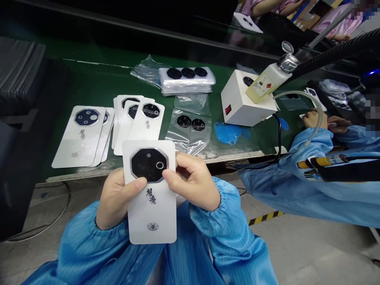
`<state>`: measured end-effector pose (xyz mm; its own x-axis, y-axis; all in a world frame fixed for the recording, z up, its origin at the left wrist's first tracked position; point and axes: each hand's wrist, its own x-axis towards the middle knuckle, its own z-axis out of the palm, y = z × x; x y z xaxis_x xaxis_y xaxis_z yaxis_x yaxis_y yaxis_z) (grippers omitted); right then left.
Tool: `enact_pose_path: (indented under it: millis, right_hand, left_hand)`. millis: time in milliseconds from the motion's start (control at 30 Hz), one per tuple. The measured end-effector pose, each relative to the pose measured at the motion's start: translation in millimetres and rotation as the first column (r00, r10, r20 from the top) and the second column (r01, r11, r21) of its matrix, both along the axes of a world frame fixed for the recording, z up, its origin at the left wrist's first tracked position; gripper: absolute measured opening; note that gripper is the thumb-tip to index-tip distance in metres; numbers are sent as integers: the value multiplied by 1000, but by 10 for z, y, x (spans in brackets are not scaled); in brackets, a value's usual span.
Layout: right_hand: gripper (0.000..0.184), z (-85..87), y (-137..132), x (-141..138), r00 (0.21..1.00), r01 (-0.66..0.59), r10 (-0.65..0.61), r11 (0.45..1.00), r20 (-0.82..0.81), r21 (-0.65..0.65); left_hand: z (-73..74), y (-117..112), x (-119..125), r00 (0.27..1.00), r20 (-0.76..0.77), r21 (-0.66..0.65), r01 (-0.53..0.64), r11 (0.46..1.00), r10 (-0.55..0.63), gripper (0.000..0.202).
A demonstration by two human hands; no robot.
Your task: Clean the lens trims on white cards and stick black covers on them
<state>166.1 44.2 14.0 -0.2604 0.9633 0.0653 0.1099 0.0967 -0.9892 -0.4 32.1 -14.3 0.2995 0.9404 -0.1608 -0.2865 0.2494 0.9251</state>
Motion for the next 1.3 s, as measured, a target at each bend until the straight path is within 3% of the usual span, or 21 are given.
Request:
enact_pose_path:
  millis: [167, 433, 633, 767, 900, 1067, 1200, 1300]
  right_hand:
    - [21, -34, -19, -65, 995, 85, -85, 996, -60, -9]
    - [12, -68, -14, -117, 997, -18, 16, 1000, -78, -15]
    - [14, -15, -63, -136, 985, -44, 12, 983, -173, -178]
    - [12, 9, -73, -137, 982, -43, 6, 980, -189, -193]
    - [13, 10, -74, -140, 980, -50, 7, 976, -201, -212]
    - [11, 7, -91, -146, 976, -52, 5, 976, -216, -210]
    - [13, -3, -92, -153, 978, -42, 0, 979, -208, -199]
    - [16, -17, -92, -162, 969, -62, -8, 960, -248, -274]
  left_hand:
    - [-27, -14, 0, 1000, 12, -7, -7, 1000, 7, 25]
    - [34, 12, 17, 999, 37, -81, -22, 997, 25, 23]
    - [118, -42, 34, 995, 102, -187, 5, 982, 15, 24]
    - [104, -69, 0, 990, 137, -116, 49, 992, -33, 35]
    - [104, -65, -28, 995, 62, -14, 76, 997, -75, 32]
    - [93, -49, -29, 998, -52, 49, 31, 998, -29, 30]
    - [84, -33, -21, 999, -3, -14, 35, 999, -35, 30]
    - [130, -16, -7, 992, 116, -169, 68, 983, -48, 25]
